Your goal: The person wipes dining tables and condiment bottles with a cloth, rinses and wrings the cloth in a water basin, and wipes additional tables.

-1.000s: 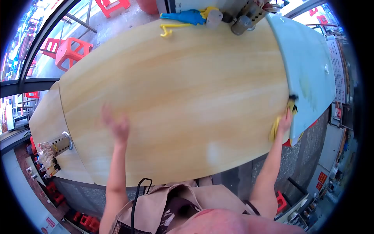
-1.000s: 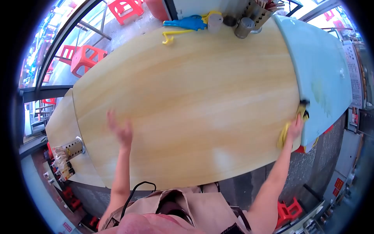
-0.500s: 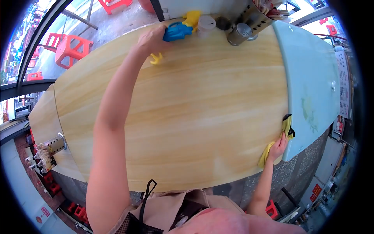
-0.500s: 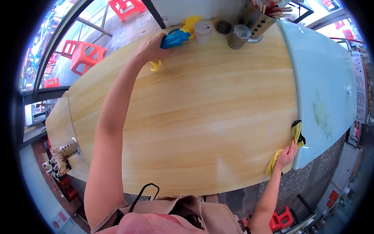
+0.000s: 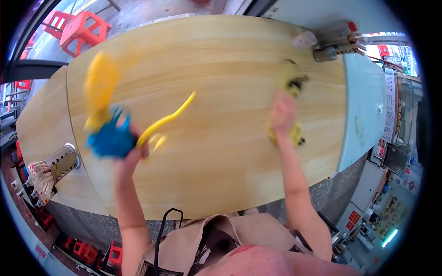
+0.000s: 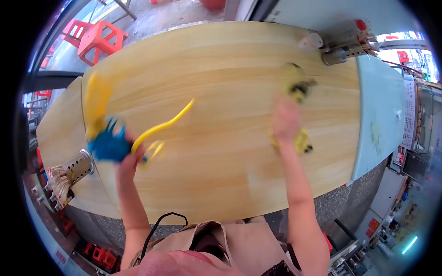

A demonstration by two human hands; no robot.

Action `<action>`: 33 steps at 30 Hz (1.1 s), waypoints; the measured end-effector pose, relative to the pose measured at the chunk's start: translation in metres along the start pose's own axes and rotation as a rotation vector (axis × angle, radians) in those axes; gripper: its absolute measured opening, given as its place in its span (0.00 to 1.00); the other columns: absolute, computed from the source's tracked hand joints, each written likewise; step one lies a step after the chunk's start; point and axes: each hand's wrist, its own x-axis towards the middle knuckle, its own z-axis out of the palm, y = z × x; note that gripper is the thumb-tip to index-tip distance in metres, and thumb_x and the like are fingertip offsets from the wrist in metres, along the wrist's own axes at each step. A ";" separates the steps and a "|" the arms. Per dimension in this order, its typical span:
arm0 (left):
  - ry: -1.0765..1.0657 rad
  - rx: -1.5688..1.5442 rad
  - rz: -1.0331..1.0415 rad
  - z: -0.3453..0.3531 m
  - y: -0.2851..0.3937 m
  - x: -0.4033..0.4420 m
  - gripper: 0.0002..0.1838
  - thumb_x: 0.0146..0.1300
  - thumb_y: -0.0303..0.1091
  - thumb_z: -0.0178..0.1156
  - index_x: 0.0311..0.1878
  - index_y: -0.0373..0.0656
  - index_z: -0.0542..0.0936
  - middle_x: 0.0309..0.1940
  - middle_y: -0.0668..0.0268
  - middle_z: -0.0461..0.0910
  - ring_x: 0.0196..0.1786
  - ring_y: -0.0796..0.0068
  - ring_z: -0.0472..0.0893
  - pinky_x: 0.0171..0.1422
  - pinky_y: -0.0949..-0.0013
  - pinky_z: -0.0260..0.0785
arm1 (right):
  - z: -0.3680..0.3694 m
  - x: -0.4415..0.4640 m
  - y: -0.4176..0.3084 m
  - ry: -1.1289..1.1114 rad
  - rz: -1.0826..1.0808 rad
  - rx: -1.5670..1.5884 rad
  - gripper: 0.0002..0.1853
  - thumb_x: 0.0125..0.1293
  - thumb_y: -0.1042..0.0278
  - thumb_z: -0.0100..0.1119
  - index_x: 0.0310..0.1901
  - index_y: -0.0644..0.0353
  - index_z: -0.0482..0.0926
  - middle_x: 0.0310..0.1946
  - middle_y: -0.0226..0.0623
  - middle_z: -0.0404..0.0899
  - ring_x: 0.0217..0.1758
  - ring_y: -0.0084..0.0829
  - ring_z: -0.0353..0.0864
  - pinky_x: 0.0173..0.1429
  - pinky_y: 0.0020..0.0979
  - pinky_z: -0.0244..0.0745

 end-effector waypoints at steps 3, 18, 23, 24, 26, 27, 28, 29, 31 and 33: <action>0.266 -0.529 -0.124 -0.070 0.020 -0.096 0.09 0.57 0.21 0.55 0.37 0.45 0.67 0.15 0.69 0.67 0.15 0.76 0.69 0.19 0.76 0.58 | 0.027 0.013 -0.170 0.066 -0.356 0.329 0.18 0.56 0.70 0.52 0.50 0.53 0.78 0.42 0.41 0.77 0.47 0.44 0.75 0.52 0.43 0.72; 0.279 -0.439 -0.046 -0.083 0.010 -0.172 0.24 0.51 0.31 0.67 0.46 0.48 0.63 0.22 0.66 0.74 0.21 0.76 0.69 0.29 0.74 0.60 | 0.139 0.123 -0.506 0.179 -0.544 0.768 0.06 0.52 0.68 0.54 0.27 0.58 0.79 0.36 0.42 0.78 0.52 0.47 0.74 0.54 0.42 0.73; 0.207 -0.428 -0.054 -0.040 0.011 -0.134 0.24 0.50 0.29 0.66 0.46 0.48 0.63 0.23 0.66 0.73 0.23 0.77 0.69 0.29 0.77 0.59 | 0.103 0.174 -0.274 0.132 -0.426 0.536 0.09 0.58 0.67 0.52 0.36 0.57 0.82 0.42 0.48 0.80 0.49 0.49 0.77 0.54 0.43 0.73; 0.191 -0.432 -0.054 -0.028 0.010 -0.125 0.23 0.50 0.28 0.65 0.46 0.49 0.63 0.24 0.65 0.73 0.24 0.77 0.69 0.29 0.78 0.58 | 0.097 0.178 -0.226 0.129 -0.403 0.473 0.11 0.57 0.67 0.53 0.39 0.56 0.82 0.43 0.48 0.79 0.50 0.47 0.76 0.55 0.42 0.72; 0.156 -0.425 -0.066 -0.001 0.011 -0.109 0.23 0.50 0.27 0.64 0.46 0.49 0.63 0.24 0.65 0.73 0.24 0.77 0.69 0.29 0.78 0.58 | 0.089 0.182 -0.139 0.159 -0.327 0.345 0.14 0.56 0.67 0.53 0.44 0.56 0.81 0.46 0.48 0.79 0.51 0.45 0.76 0.57 0.41 0.71; 0.135 -0.424 -0.082 0.014 0.011 -0.102 0.23 0.50 0.26 0.63 0.46 0.49 0.63 0.24 0.65 0.73 0.25 0.77 0.69 0.29 0.78 0.59 | 0.088 0.184 -0.099 0.191 -0.272 0.279 0.16 0.56 0.67 0.53 0.46 0.56 0.81 0.47 0.47 0.78 0.51 0.44 0.76 0.59 0.41 0.70; 0.125 -0.424 -0.116 0.029 0.011 -0.098 0.23 0.51 0.27 0.65 0.46 0.49 0.63 0.24 0.66 0.73 0.25 0.78 0.69 0.29 0.79 0.59 | 0.089 0.188 -0.061 0.206 -0.223 0.229 0.16 0.57 0.66 0.52 0.47 0.56 0.80 0.47 0.45 0.78 0.51 0.46 0.76 0.60 0.42 0.68; 0.118 -0.410 -0.118 0.043 0.010 -0.094 0.23 0.51 0.27 0.65 0.46 0.49 0.63 0.24 0.66 0.73 0.25 0.78 0.69 0.29 0.79 0.59 | 0.090 0.194 -0.031 0.223 -0.178 0.183 0.16 0.58 0.65 0.50 0.48 0.56 0.80 0.48 0.43 0.77 0.51 0.47 0.75 0.62 0.43 0.66; 0.018 -0.416 -0.110 0.072 0.008 -0.089 0.24 0.52 0.29 0.67 0.46 0.49 0.63 0.24 0.66 0.73 0.25 0.78 0.69 0.29 0.79 0.60 | 0.088 0.206 0.005 0.157 -0.027 0.159 0.18 0.58 0.64 0.51 0.50 0.56 0.78 0.51 0.43 0.74 0.54 0.48 0.73 0.64 0.43 0.64; 0.010 -0.371 -0.113 0.102 0.011 -0.087 0.24 0.53 0.30 0.68 0.46 0.49 0.63 0.25 0.66 0.73 0.25 0.78 0.69 0.29 0.78 0.60 | 0.088 0.211 0.024 0.091 0.128 0.140 0.19 0.59 0.64 0.51 0.52 0.56 0.77 0.54 0.43 0.72 0.57 0.49 0.70 0.65 0.43 0.62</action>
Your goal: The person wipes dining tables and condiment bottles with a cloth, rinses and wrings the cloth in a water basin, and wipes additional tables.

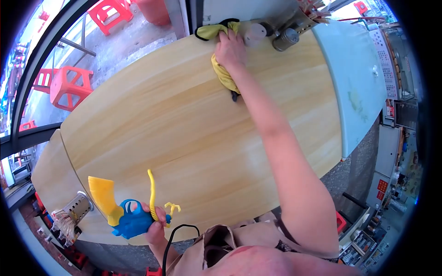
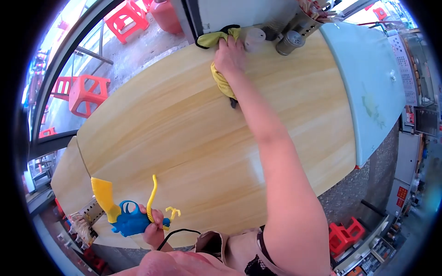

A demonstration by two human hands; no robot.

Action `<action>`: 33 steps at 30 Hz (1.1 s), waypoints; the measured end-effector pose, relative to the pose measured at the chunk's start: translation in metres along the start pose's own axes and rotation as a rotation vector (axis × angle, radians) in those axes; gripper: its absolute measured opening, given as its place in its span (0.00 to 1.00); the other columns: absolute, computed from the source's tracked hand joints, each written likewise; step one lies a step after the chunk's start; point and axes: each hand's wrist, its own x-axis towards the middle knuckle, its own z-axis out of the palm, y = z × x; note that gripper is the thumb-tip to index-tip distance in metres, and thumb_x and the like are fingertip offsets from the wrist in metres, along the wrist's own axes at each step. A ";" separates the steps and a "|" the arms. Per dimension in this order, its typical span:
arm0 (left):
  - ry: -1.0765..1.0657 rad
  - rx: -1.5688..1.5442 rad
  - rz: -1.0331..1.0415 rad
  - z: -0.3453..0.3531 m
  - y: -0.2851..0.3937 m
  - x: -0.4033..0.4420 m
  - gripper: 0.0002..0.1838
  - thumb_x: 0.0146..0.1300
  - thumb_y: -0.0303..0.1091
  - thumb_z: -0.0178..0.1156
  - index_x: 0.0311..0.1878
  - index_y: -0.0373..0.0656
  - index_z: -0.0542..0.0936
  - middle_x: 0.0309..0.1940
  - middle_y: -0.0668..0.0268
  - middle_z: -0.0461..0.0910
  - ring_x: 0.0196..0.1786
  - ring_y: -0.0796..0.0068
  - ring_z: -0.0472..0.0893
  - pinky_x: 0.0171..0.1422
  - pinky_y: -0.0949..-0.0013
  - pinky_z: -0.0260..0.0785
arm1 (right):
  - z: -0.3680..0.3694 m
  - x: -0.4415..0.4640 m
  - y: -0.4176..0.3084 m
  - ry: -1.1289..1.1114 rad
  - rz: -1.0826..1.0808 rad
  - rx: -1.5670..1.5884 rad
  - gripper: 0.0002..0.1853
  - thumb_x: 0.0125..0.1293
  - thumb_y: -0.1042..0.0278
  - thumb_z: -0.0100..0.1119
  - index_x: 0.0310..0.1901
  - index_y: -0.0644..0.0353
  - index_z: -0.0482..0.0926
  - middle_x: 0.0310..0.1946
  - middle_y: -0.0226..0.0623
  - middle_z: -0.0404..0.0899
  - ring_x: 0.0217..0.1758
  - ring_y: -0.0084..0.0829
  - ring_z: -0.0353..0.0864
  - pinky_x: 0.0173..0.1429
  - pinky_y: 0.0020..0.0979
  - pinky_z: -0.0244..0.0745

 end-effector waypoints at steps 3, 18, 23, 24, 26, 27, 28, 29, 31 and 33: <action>-0.010 0.000 0.029 0.021 -0.006 -0.004 0.22 0.53 0.27 0.65 0.47 0.47 0.65 0.28 0.66 0.74 0.27 0.78 0.71 0.31 0.79 0.63 | 0.006 0.002 0.006 0.033 0.039 -0.023 0.20 0.59 0.63 0.52 0.53 0.57 0.74 0.57 0.43 0.69 0.61 0.51 0.65 0.67 0.44 0.60; -0.036 0.750 0.523 0.193 -0.087 0.168 0.30 0.53 0.22 0.66 0.60 0.40 0.66 0.57 0.61 0.72 0.55 0.72 0.73 0.58 0.67 0.67 | -0.022 -0.026 0.035 0.013 -0.054 0.005 0.21 0.59 0.65 0.49 0.55 0.57 0.74 0.59 0.46 0.70 0.64 0.52 0.63 0.68 0.44 0.59; -0.054 0.702 0.723 0.329 -0.140 0.290 0.38 0.47 0.35 0.74 0.59 0.38 0.65 0.53 0.60 0.74 0.53 0.67 0.75 0.55 0.65 0.68 | -0.039 -0.028 0.022 0.100 -0.384 -2.514 0.26 0.66 0.53 0.49 0.64 0.53 0.63 0.61 0.36 0.66 0.65 0.34 0.62 0.71 0.38 0.54; -0.012 0.795 0.706 0.345 -0.144 0.295 0.38 0.46 0.33 0.73 0.59 0.38 0.64 0.52 0.57 0.73 0.53 0.61 0.74 0.56 0.63 0.67 | -0.018 -0.027 0.028 0.120 -0.407 -2.136 0.24 0.66 0.55 0.48 0.61 0.53 0.66 0.60 0.38 0.67 0.64 0.38 0.63 0.70 0.40 0.54; 0.030 0.900 0.685 0.359 -0.155 0.307 0.38 0.45 0.31 0.72 0.59 0.38 0.64 0.51 0.54 0.72 0.53 0.55 0.72 0.57 0.60 0.66 | 0.023 -0.026 0.040 0.140 -0.409 -1.374 0.20 0.65 0.59 0.48 0.57 0.55 0.72 0.59 0.43 0.70 0.62 0.46 0.64 0.69 0.44 0.55; 0.040 0.980 0.715 0.359 -0.163 0.314 0.39 0.44 0.36 0.72 0.59 0.38 0.64 0.50 0.51 0.73 0.53 0.52 0.73 0.57 0.58 0.66 | 0.029 -0.026 0.041 0.141 -0.394 -1.180 0.19 0.65 0.61 0.48 0.56 0.55 0.74 0.59 0.44 0.70 0.62 0.48 0.64 0.69 0.45 0.55; 0.047 1.060 0.745 0.357 -0.170 0.320 0.40 0.44 0.40 0.73 0.58 0.38 0.64 0.49 0.48 0.73 0.53 0.49 0.74 0.57 0.56 0.65 | 0.034 -0.025 0.041 0.143 -0.386 -0.985 0.18 0.65 0.62 0.48 0.55 0.56 0.75 0.59 0.45 0.71 0.61 0.50 0.65 0.69 0.46 0.55; 0.044 1.068 0.743 0.359 -0.171 0.321 0.40 0.44 0.40 0.73 0.58 0.38 0.64 0.49 0.48 0.73 0.53 0.49 0.74 0.57 0.56 0.65 | 0.035 -0.026 0.039 0.159 -0.375 -0.925 0.18 0.64 0.62 0.48 0.53 0.56 0.76 0.57 0.46 0.73 0.60 0.53 0.65 0.68 0.47 0.55; 0.060 1.119 0.650 0.359 -0.169 0.323 0.39 0.44 0.39 0.72 0.58 0.38 0.64 0.48 0.47 0.73 0.54 0.47 0.72 0.58 0.55 0.65 | 0.036 -0.025 0.041 0.176 -0.360 -0.862 0.18 0.63 0.63 0.48 0.52 0.57 0.77 0.55 0.47 0.74 0.59 0.55 0.66 0.67 0.49 0.55; 0.112 1.117 0.736 0.359 -0.160 0.309 0.37 0.45 0.36 0.70 0.59 0.38 0.65 0.50 0.49 0.72 0.53 0.48 0.72 0.58 0.57 0.65 | 0.036 -0.012 0.053 0.178 -0.173 0.005 0.17 0.64 0.61 0.49 0.52 0.57 0.75 0.53 0.44 0.74 0.59 0.47 0.67 0.65 0.42 0.59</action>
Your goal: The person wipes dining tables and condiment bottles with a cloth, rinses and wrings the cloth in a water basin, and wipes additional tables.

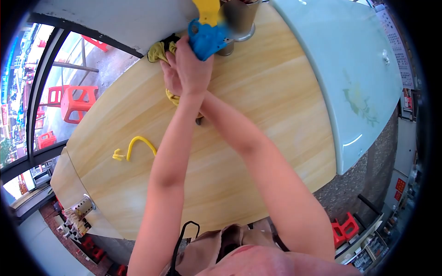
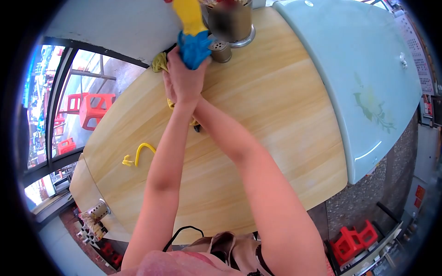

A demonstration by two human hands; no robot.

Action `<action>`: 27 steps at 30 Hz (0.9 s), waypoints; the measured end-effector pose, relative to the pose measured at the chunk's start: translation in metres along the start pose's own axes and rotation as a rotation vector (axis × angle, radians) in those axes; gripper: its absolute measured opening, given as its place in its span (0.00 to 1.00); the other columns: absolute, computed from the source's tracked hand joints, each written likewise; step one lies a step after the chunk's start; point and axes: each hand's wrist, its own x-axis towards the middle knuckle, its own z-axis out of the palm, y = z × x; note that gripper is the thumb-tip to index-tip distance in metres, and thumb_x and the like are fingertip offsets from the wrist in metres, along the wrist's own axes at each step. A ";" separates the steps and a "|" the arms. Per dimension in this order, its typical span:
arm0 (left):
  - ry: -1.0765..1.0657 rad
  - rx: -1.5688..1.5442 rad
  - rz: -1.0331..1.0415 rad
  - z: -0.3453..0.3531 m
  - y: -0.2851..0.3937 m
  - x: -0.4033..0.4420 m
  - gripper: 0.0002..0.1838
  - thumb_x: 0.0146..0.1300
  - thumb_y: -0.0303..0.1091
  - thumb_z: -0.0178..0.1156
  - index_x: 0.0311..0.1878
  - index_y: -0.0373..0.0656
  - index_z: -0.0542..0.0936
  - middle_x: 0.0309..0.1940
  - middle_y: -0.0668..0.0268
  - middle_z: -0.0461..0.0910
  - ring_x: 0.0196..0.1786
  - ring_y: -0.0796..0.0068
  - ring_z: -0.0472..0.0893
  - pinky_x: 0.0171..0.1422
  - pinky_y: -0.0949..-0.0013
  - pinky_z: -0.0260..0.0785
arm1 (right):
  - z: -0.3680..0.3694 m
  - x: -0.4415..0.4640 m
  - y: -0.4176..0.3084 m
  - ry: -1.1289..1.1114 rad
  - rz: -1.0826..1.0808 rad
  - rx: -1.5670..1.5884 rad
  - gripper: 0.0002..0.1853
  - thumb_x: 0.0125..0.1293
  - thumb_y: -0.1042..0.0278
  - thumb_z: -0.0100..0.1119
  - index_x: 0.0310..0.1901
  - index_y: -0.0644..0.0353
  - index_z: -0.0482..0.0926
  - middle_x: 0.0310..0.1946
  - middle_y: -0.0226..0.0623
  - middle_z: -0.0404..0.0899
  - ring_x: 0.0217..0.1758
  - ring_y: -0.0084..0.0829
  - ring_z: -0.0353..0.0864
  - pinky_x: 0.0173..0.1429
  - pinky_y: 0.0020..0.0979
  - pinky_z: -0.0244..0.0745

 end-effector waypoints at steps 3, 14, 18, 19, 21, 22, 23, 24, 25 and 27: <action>0.268 -0.278 0.086 -0.038 0.007 -0.010 0.37 0.44 0.37 0.74 0.56 0.38 0.66 0.43 0.61 0.73 0.47 0.69 0.72 0.55 0.65 0.66 | -0.012 0.017 0.026 0.008 0.255 0.784 0.16 0.64 0.59 0.50 0.49 0.58 0.74 0.50 0.40 0.73 0.59 0.39 0.70 0.62 0.36 0.64; 0.177 -0.060 -0.165 -0.108 -0.039 -0.069 0.26 0.52 0.35 0.69 0.51 0.39 0.68 0.40 0.62 0.76 0.41 0.72 0.76 0.48 0.67 0.69 | -0.096 -0.015 0.058 -0.102 0.023 0.312 0.12 0.56 0.69 0.53 0.43 0.58 0.77 0.50 0.44 0.72 0.58 0.49 0.68 0.62 0.41 0.65; 0.057 -0.115 -0.211 -0.105 -0.042 -0.091 0.28 0.49 0.30 0.69 0.53 0.38 0.67 0.43 0.56 0.74 0.45 0.61 0.76 0.50 0.64 0.69 | -0.138 -0.061 0.091 -0.114 -0.147 0.230 0.13 0.58 0.68 0.52 0.45 0.58 0.77 0.50 0.42 0.73 0.57 0.49 0.68 0.60 0.41 0.67; 0.052 -0.125 -0.208 -0.105 -0.043 -0.096 0.28 0.49 0.30 0.69 0.53 0.38 0.67 0.43 0.56 0.74 0.45 0.61 0.76 0.50 0.64 0.69 | -0.147 -0.072 0.101 -0.128 -0.079 0.202 0.13 0.59 0.69 0.52 0.46 0.58 0.77 0.51 0.43 0.73 0.56 0.49 0.69 0.59 0.42 0.68; 0.063 -0.115 -0.125 -0.103 -0.047 -0.103 0.29 0.48 0.29 0.69 0.52 0.37 0.67 0.44 0.55 0.74 0.48 0.59 0.75 0.53 0.63 0.67 | -0.171 -0.099 0.134 -0.117 0.091 0.180 0.15 0.60 0.69 0.50 0.49 0.57 0.76 0.53 0.45 0.73 0.55 0.49 0.71 0.57 0.43 0.70; 0.056 -0.125 -0.117 -0.104 -0.047 -0.106 0.29 0.48 0.29 0.69 0.52 0.37 0.67 0.44 0.55 0.74 0.48 0.59 0.75 0.53 0.63 0.67 | -0.187 -0.111 0.156 -0.092 0.183 0.186 0.17 0.61 0.70 0.50 0.52 0.57 0.76 0.54 0.46 0.73 0.56 0.49 0.71 0.57 0.43 0.70; 0.038 -0.140 -0.101 -0.106 -0.047 -0.109 0.29 0.47 0.29 0.69 0.52 0.37 0.67 0.45 0.54 0.73 0.48 0.58 0.74 0.53 0.62 0.67 | -0.210 -0.128 0.168 -0.108 0.359 0.077 0.17 0.61 0.70 0.49 0.52 0.57 0.76 0.54 0.47 0.73 0.55 0.49 0.72 0.56 0.43 0.71; 0.020 -0.155 -0.083 -0.108 -0.047 -0.111 0.29 0.47 0.28 0.70 0.52 0.37 0.67 0.46 0.54 0.73 0.49 0.57 0.74 0.54 0.62 0.66 | -0.239 -0.149 0.178 -0.123 0.535 -0.033 0.17 0.61 0.70 0.49 0.52 0.56 0.76 0.53 0.48 0.73 0.54 0.49 0.73 0.56 0.43 0.71; 0.012 -0.163 -0.077 -0.108 -0.046 -0.115 0.29 0.47 0.28 0.70 0.52 0.37 0.67 0.46 0.54 0.73 0.49 0.57 0.74 0.54 0.62 0.66 | -0.254 -0.187 0.202 0.046 0.454 -0.107 0.17 0.61 0.70 0.49 0.52 0.56 0.77 0.54 0.48 0.73 0.54 0.49 0.72 0.56 0.43 0.70; -0.021 -0.175 -0.085 -0.105 -0.046 -0.122 0.28 0.46 0.27 0.69 0.50 0.37 0.68 0.46 0.55 0.73 0.49 0.57 0.73 0.53 0.61 0.66 | -0.310 -0.269 0.202 -0.029 0.598 -0.245 0.21 0.60 0.71 0.49 0.55 0.62 0.74 0.58 0.51 0.68 0.60 0.51 0.68 0.63 0.44 0.64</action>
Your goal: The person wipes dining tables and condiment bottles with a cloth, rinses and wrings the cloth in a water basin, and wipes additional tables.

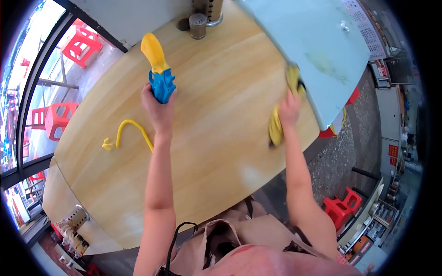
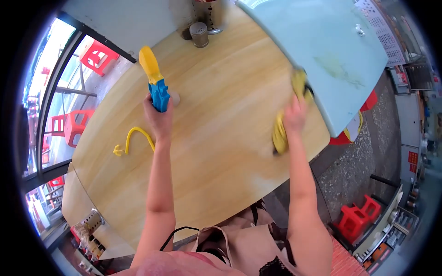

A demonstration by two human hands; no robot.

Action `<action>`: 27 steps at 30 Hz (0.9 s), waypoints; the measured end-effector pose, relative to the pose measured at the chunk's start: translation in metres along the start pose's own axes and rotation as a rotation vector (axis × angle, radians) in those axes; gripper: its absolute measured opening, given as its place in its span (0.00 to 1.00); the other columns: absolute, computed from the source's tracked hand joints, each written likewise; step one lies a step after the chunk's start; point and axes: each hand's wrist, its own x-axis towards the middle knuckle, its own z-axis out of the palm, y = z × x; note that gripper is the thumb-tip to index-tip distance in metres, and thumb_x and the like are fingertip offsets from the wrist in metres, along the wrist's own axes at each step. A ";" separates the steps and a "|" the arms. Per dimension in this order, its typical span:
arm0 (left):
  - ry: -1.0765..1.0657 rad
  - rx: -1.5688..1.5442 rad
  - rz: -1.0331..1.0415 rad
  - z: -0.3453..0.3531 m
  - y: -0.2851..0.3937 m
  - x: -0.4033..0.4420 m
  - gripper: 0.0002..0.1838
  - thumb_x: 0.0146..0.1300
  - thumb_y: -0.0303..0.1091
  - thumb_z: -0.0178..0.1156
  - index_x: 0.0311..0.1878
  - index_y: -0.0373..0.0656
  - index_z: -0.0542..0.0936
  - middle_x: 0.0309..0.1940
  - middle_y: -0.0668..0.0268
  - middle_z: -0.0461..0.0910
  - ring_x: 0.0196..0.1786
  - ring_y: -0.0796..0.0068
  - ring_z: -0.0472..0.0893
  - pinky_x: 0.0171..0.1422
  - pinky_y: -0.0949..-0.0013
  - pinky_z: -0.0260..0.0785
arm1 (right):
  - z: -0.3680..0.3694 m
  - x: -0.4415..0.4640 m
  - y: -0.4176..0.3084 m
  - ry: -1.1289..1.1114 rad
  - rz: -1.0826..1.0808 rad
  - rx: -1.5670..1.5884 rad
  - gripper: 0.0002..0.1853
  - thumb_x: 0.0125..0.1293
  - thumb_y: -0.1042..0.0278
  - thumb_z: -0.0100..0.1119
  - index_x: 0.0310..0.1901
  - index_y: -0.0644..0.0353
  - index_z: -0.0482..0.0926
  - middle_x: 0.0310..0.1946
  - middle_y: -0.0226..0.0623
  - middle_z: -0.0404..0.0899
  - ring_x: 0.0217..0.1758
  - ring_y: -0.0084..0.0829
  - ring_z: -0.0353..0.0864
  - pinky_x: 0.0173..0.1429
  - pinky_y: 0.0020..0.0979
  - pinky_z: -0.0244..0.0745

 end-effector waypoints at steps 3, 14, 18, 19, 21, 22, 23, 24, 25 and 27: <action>0.060 0.055 0.180 0.012 -0.007 -0.008 0.26 0.46 0.26 0.69 0.48 0.37 0.68 0.48 0.55 0.72 0.50 0.56 0.72 0.53 0.61 0.65 | -0.074 -0.108 0.073 -0.073 0.256 -0.217 0.24 0.55 0.74 0.51 0.56 0.65 0.73 0.56 0.53 0.71 0.60 0.52 0.68 0.66 0.45 0.61; 0.068 -0.069 0.062 0.042 0.013 -0.013 0.25 0.50 0.22 0.66 0.52 0.38 0.68 0.53 0.56 0.71 0.54 0.61 0.72 0.58 0.65 0.65 | -0.047 0.022 -0.037 -0.376 -0.560 0.106 0.19 0.58 0.72 0.52 0.53 0.58 0.76 0.59 0.50 0.69 0.60 0.51 0.69 0.68 0.46 0.61; 0.128 -0.023 -0.019 0.049 0.002 -0.023 0.26 0.51 0.21 0.63 0.54 0.39 0.67 0.53 0.58 0.71 0.54 0.65 0.73 0.59 0.66 0.66 | 0.055 0.165 -0.081 -0.267 -0.723 0.211 0.17 0.62 0.67 0.50 0.53 0.57 0.75 0.60 0.50 0.69 0.56 0.53 0.71 0.66 0.47 0.62; 0.108 -0.020 -0.046 0.048 -0.001 -0.025 0.25 0.53 0.21 0.63 0.54 0.39 0.67 0.53 0.58 0.72 0.55 0.65 0.73 0.60 0.65 0.66 | 0.087 0.202 -0.095 -0.248 -0.753 0.171 0.18 0.63 0.65 0.49 0.54 0.56 0.74 0.61 0.50 0.68 0.54 0.53 0.72 0.65 0.45 0.63; 0.130 -0.066 -0.114 0.051 0.010 -0.025 0.25 0.54 0.21 0.63 0.54 0.39 0.67 0.54 0.57 0.72 0.55 0.65 0.73 0.60 0.65 0.66 | 0.139 0.273 -0.132 -0.196 -0.729 0.153 0.19 0.64 0.64 0.47 0.55 0.55 0.74 0.61 0.49 0.68 0.53 0.50 0.73 0.62 0.42 0.66; 0.147 -0.122 -0.177 0.052 0.014 -0.026 0.24 0.55 0.21 0.63 0.54 0.38 0.66 0.55 0.57 0.72 0.55 0.66 0.73 0.60 0.65 0.66 | 0.167 0.303 -0.146 -0.122 -0.731 0.155 0.19 0.64 0.63 0.47 0.56 0.55 0.73 0.62 0.49 0.67 0.53 0.48 0.73 0.60 0.43 0.67; 0.151 -0.042 -0.062 0.054 0.011 -0.025 0.25 0.56 0.22 0.63 0.56 0.37 0.66 0.57 0.57 0.71 0.56 0.68 0.73 0.60 0.67 0.66 | 0.190 0.327 -0.160 -0.030 -0.702 0.196 0.18 0.63 0.62 0.45 0.53 0.52 0.76 0.59 0.43 0.70 0.53 0.44 0.74 0.60 0.38 0.67; 0.147 -0.030 -0.065 0.056 0.010 -0.022 0.25 0.56 0.22 0.63 0.56 0.37 0.66 0.57 0.57 0.71 0.56 0.68 0.73 0.60 0.67 0.66 | 0.184 0.339 -0.172 -0.200 -0.643 0.195 0.16 0.62 0.62 0.46 0.50 0.50 0.77 0.55 0.41 0.72 0.54 0.42 0.73 0.59 0.37 0.68; 0.148 0.035 -0.062 0.055 0.011 -0.021 0.25 0.57 0.23 0.63 0.57 0.36 0.66 0.58 0.58 0.71 0.57 0.69 0.73 0.60 0.68 0.66 | 0.175 0.335 -0.176 -0.136 -0.582 0.266 0.15 0.60 0.63 0.47 0.46 0.49 0.79 0.49 0.41 0.73 0.55 0.41 0.72 0.58 0.37 0.69; 0.131 0.064 -0.108 0.052 0.017 -0.027 0.27 0.57 0.24 0.63 0.59 0.36 0.65 0.59 0.59 0.71 0.58 0.69 0.72 0.62 0.69 0.64 | 0.186 0.318 -0.170 0.042 -0.585 0.305 0.12 0.60 0.64 0.47 0.41 0.55 0.79 0.44 0.43 0.73 0.51 0.42 0.74 0.55 0.38 0.71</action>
